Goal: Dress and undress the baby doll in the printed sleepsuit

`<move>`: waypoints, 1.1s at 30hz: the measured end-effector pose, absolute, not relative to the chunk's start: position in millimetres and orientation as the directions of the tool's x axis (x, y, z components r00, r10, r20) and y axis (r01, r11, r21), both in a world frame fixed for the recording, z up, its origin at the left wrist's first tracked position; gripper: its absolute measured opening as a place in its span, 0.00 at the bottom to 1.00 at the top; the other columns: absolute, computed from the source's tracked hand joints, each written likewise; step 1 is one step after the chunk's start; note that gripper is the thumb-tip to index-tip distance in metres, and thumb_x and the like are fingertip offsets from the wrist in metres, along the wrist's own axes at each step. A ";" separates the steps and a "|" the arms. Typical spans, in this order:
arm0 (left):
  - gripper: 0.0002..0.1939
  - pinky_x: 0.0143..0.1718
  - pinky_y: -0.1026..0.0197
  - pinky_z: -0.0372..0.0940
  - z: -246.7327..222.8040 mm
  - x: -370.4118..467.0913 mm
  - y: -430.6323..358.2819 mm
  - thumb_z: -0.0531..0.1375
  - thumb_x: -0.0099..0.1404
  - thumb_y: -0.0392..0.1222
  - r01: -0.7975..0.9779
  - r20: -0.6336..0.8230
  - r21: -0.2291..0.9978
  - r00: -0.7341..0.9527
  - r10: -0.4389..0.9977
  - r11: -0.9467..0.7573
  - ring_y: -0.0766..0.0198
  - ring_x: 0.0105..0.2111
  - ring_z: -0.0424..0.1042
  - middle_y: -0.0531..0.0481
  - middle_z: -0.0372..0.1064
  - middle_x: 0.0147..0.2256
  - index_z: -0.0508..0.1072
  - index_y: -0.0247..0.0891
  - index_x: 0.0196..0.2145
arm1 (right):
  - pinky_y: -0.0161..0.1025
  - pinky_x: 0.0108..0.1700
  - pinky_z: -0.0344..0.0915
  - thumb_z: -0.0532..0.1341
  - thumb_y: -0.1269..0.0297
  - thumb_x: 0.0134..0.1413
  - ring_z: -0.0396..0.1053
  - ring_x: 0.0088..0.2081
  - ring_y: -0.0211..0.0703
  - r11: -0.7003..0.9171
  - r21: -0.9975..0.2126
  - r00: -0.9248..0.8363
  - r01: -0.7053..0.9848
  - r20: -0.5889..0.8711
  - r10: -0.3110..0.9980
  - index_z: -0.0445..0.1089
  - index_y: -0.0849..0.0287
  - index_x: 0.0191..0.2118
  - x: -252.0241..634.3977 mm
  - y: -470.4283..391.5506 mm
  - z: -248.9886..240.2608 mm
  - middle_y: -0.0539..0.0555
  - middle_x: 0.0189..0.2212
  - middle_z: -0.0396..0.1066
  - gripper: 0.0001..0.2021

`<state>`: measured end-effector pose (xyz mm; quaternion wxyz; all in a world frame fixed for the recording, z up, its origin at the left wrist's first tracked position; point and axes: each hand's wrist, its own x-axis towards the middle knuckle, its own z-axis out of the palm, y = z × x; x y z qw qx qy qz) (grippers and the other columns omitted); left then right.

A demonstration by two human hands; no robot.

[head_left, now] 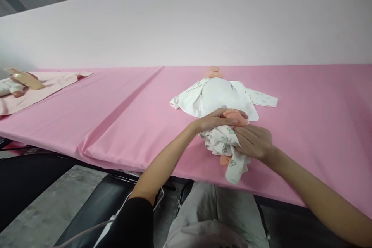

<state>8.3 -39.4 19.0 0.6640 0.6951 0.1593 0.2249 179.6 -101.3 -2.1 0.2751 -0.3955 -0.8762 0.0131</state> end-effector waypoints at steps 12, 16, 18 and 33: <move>0.19 0.44 0.59 0.63 18.1 8.4 -39.3 0.52 0.65 0.54 0.005 0.097 0.983 0.831 0.548 -0.182 0.61 0.39 0.69 0.51 0.70 0.36 0.73 0.37 0.40 | 0.60 0.49 0.63 0.60 0.56 0.46 0.63 0.49 0.61 0.589 -0.429 -0.067 0.685 0.768 0.637 0.64 0.53 0.36 171.2 -95.4 -15.1 0.61 0.41 0.65 0.11; 0.25 0.45 0.56 0.63 16.0 5.6 -36.9 0.51 0.63 0.60 0.022 0.056 0.990 0.837 0.544 -0.136 0.59 0.41 0.69 0.48 0.70 0.39 0.72 0.37 0.42 | 0.54 0.47 0.66 0.59 0.59 0.46 0.67 0.46 0.56 0.571 -0.528 -0.013 0.629 0.727 0.686 0.60 0.54 0.43 167.9 -100.4 -6.0 0.60 0.42 0.67 0.16; 0.24 0.45 0.56 0.64 17.1 5.3 -37.6 0.59 0.58 0.57 0.043 0.027 0.991 0.862 0.506 -0.127 0.58 0.43 0.69 0.47 0.70 0.42 0.70 0.38 0.46 | 0.50 0.46 0.67 0.60 0.59 0.48 0.69 0.44 0.53 0.548 -0.621 0.007 0.561 0.665 0.747 0.60 0.55 0.44 168.0 -100.7 -2.9 0.59 0.42 0.69 0.17; 0.15 0.18 0.68 0.53 38.0 -12.2 -32.7 0.65 0.53 0.48 0.209 -0.109 0.972 0.804 0.584 -0.106 0.75 0.18 0.57 0.56 0.58 0.20 0.67 0.33 0.22 | 0.33 0.25 0.56 0.60 0.68 0.44 0.59 0.24 0.36 0.560 -0.761 0.071 0.327 0.611 0.789 0.63 0.57 0.30 172.2 -87.0 -8.3 0.46 0.23 0.63 0.05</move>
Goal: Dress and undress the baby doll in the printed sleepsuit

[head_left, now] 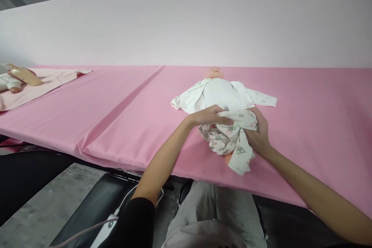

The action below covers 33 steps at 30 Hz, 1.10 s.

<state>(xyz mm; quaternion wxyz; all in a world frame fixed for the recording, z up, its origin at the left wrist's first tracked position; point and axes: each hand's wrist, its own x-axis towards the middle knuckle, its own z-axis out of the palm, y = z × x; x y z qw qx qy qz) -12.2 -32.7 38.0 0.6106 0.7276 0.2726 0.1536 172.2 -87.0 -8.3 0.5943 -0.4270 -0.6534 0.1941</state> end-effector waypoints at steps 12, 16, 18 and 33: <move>0.14 0.28 0.65 0.63 27.2 -10.0 -24.2 0.64 0.55 0.48 0.061 0.010 0.995 0.747 0.665 -0.083 0.70 0.24 0.68 0.50 0.71 0.27 0.74 0.32 0.30 | 0.36 0.24 0.52 0.61 0.60 0.45 0.53 0.22 0.36 0.288 -0.957 -0.020 0.032 0.287 0.958 0.61 0.58 0.22 166.4 -94.8 2.8 0.48 0.19 0.56 0.10; 0.14 0.31 0.65 0.63 13.9 1.2 -23.0 0.66 0.52 0.45 -0.072 0.004 0.995 0.727 0.686 0.071 0.69 0.27 0.69 0.51 0.71 0.28 0.72 0.33 0.32 | 0.39 0.25 0.56 0.61 0.55 0.43 0.57 0.23 0.40 0.235 -0.972 -0.054 -0.007 0.235 0.971 0.63 0.56 0.24 169.7 -93.2 6.4 0.50 0.20 0.60 0.11; 0.15 0.34 0.64 0.64 9.2 4.2 -21.8 0.67 0.52 0.43 -0.156 -0.003 0.974 0.721 0.693 0.167 0.68 0.29 0.70 0.50 0.71 0.30 0.72 0.33 0.36 | 0.41 0.28 0.60 0.61 0.53 0.43 0.62 0.26 0.44 0.200 -0.979 -0.119 -0.046 0.204 0.972 0.65 0.55 0.28 172.3 -91.9 6.6 0.51 0.23 0.64 0.11; 0.15 0.37 0.63 0.64 16.5 4.2 -31.5 0.64 0.55 0.48 -0.001 0.031 0.999 0.753 0.658 -0.046 0.66 0.35 0.70 0.50 0.71 0.34 0.74 0.37 0.38 | 0.37 0.31 0.63 0.66 0.51 0.46 0.65 0.32 0.42 0.199 -0.973 -0.294 0.114 0.158 0.943 0.68 0.55 0.33 186.0 -73.3 2.6 0.50 0.30 0.67 0.14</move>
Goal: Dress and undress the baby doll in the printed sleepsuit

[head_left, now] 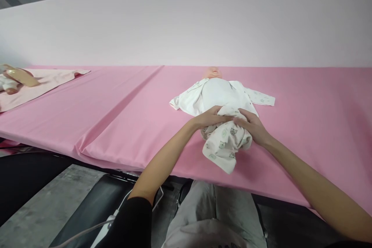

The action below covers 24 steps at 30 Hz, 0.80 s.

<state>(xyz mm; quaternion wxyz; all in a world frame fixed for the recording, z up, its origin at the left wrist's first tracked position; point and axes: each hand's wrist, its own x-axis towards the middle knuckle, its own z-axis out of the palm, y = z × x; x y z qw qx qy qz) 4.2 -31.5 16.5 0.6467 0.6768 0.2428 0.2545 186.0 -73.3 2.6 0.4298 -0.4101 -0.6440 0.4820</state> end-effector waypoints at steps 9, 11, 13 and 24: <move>0.19 0.43 0.59 0.65 11.7 11.4 -31.9 0.63 0.57 0.46 -0.065 -0.022 0.993 0.724 0.690 0.100 0.62 0.43 0.70 0.46 0.71 0.44 0.71 0.38 0.46 | 0.39 0.38 0.69 0.69 0.54 0.42 0.72 0.40 0.46 0.049 -0.998 -0.421 0.034 0.030 0.906 0.67 0.55 0.49 211.7 -60.0 16.4 0.55 0.40 0.73 0.27; 0.21 0.44 0.58 0.65 16.9 10.9 -35.9 0.63 0.58 0.47 -0.025 -0.029 0.997 0.751 0.660 0.073 0.60 0.44 0.70 0.45 0.71 0.45 0.70 0.39 0.48 | 0.39 0.37 0.70 0.68 0.55 0.43 0.72 0.39 0.46 0.032 -0.998 -0.459 0.053 0.004 0.888 0.67 0.54 0.51 217.6 -62.1 22.9 0.55 0.41 0.73 0.27; 0.21 0.42 0.58 0.66 22.0 9.5 -39.3 0.64 0.56 0.47 0.079 -0.055 0.997 0.794 0.605 -0.013 0.60 0.42 0.71 0.46 0.72 0.43 0.71 0.39 0.46 | 0.39 0.36 0.71 0.69 0.58 0.41 0.72 0.39 0.47 0.035 -0.988 -0.518 0.150 -0.049 0.854 0.66 0.54 0.52 223.6 -64.8 30.2 0.55 0.40 0.73 0.28; 0.25 0.36 0.58 0.67 33.5 7.0 -45.6 0.68 0.46 0.44 0.310 -0.130 0.880 0.886 0.446 -0.359 0.58 0.37 0.73 0.50 0.73 0.36 0.71 0.41 0.44 | 0.38 0.31 0.69 0.70 0.64 0.35 0.72 0.36 0.50 0.255 -0.735 -0.630 0.628 -0.289 0.721 0.73 0.52 0.40 222.2 -75.2 40.4 0.51 0.37 0.74 0.19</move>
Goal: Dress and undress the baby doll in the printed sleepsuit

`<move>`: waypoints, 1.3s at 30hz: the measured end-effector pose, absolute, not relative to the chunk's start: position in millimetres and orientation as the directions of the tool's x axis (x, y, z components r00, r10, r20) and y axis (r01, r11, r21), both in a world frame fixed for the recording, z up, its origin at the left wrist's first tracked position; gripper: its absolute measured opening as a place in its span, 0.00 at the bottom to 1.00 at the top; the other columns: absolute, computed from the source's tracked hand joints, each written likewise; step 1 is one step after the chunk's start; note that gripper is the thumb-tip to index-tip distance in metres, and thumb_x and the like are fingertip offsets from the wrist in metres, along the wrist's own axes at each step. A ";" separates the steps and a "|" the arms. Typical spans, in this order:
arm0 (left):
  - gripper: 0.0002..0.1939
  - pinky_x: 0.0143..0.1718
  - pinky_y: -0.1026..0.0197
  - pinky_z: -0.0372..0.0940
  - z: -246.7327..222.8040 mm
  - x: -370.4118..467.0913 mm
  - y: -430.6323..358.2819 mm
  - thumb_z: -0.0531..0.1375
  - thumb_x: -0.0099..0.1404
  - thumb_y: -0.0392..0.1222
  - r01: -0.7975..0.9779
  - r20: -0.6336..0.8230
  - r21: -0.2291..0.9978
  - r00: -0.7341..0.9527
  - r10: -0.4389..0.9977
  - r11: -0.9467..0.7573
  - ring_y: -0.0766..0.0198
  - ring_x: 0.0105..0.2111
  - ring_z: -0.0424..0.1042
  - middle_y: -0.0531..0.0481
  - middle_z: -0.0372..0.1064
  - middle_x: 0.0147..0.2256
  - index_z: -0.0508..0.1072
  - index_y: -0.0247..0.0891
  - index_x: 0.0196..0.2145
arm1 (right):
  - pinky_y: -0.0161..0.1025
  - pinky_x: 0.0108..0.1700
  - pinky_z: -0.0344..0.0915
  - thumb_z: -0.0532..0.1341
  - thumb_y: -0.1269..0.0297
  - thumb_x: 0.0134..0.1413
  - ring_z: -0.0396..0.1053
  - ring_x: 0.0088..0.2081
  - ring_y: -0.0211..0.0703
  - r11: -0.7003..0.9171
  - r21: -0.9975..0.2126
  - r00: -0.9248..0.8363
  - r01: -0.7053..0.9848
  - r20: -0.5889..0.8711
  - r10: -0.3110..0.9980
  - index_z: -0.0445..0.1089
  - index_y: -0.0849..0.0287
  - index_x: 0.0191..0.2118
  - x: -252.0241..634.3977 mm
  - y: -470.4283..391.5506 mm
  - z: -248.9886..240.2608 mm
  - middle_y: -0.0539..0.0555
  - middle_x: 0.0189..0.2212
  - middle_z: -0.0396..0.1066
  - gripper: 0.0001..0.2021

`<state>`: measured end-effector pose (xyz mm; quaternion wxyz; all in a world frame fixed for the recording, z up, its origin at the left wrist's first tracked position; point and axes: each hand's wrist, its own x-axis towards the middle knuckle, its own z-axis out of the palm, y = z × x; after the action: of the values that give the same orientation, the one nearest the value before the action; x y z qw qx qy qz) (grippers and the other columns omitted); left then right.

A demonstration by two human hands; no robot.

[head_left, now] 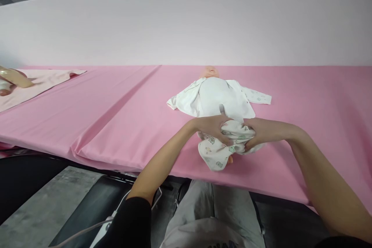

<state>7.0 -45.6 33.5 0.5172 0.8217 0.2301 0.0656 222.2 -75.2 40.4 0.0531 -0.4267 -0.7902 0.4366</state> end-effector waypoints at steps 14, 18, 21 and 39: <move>0.32 0.45 0.54 0.65 29.3 9.0 -44.8 0.70 0.43 0.43 0.308 -0.123 0.873 0.889 0.441 -0.377 0.54 0.46 0.70 0.49 0.71 0.44 0.70 0.42 0.48 | 0.40 0.35 0.71 0.69 0.64 0.35 0.72 0.37 0.51 0.143 -0.872 -0.626 0.468 -0.214 0.750 0.76 0.55 0.35 225.9 -67.3 32.8 0.52 0.32 0.74 0.14; 0.35 0.46 0.53 0.65 31.6 4.2 -40.9 0.71 0.41 0.41 0.294 -0.137 0.907 0.882 0.450 -0.300 0.54 0.47 0.69 0.49 0.71 0.45 0.69 0.42 0.49 | 0.42 0.39 0.71 0.69 0.65 0.36 0.71 0.39 0.51 0.111 -0.909 -0.592 0.402 -0.166 0.789 0.75 0.57 0.38 221.6 -65.6 28.8 0.52 0.33 0.74 0.16; 0.28 0.43 0.55 0.65 34.4 -0.5 -38.8 0.70 0.43 0.43 0.254 -0.073 0.929 0.839 0.539 -0.269 0.56 0.44 0.70 0.48 0.71 0.42 0.72 0.40 0.44 | 0.39 0.35 0.70 0.66 0.67 0.38 0.71 0.37 0.47 0.050 -0.944 -0.538 0.327 -0.143 0.831 0.73 0.58 0.38 216.1 -66.8 26.6 0.51 0.32 0.72 0.15; 0.14 0.40 0.63 0.64 10.9 23.0 -40.4 0.62 0.56 0.50 -0.125 0.349 0.935 0.161 0.923 -0.332 0.65 0.37 0.69 0.52 0.69 0.34 0.68 0.39 0.36 | 0.43 0.41 0.68 0.71 0.60 0.31 0.67 0.44 0.49 0.282 -0.943 0.000 0.175 0.287 0.958 0.60 0.55 0.47 169.1 -85.1 0.3 0.54 0.42 0.68 0.32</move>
<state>23.0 -40.4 10.9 0.4720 0.5981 0.3338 0.5551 169.1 -85.1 0.3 0.5280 -0.4705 -0.6021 0.3707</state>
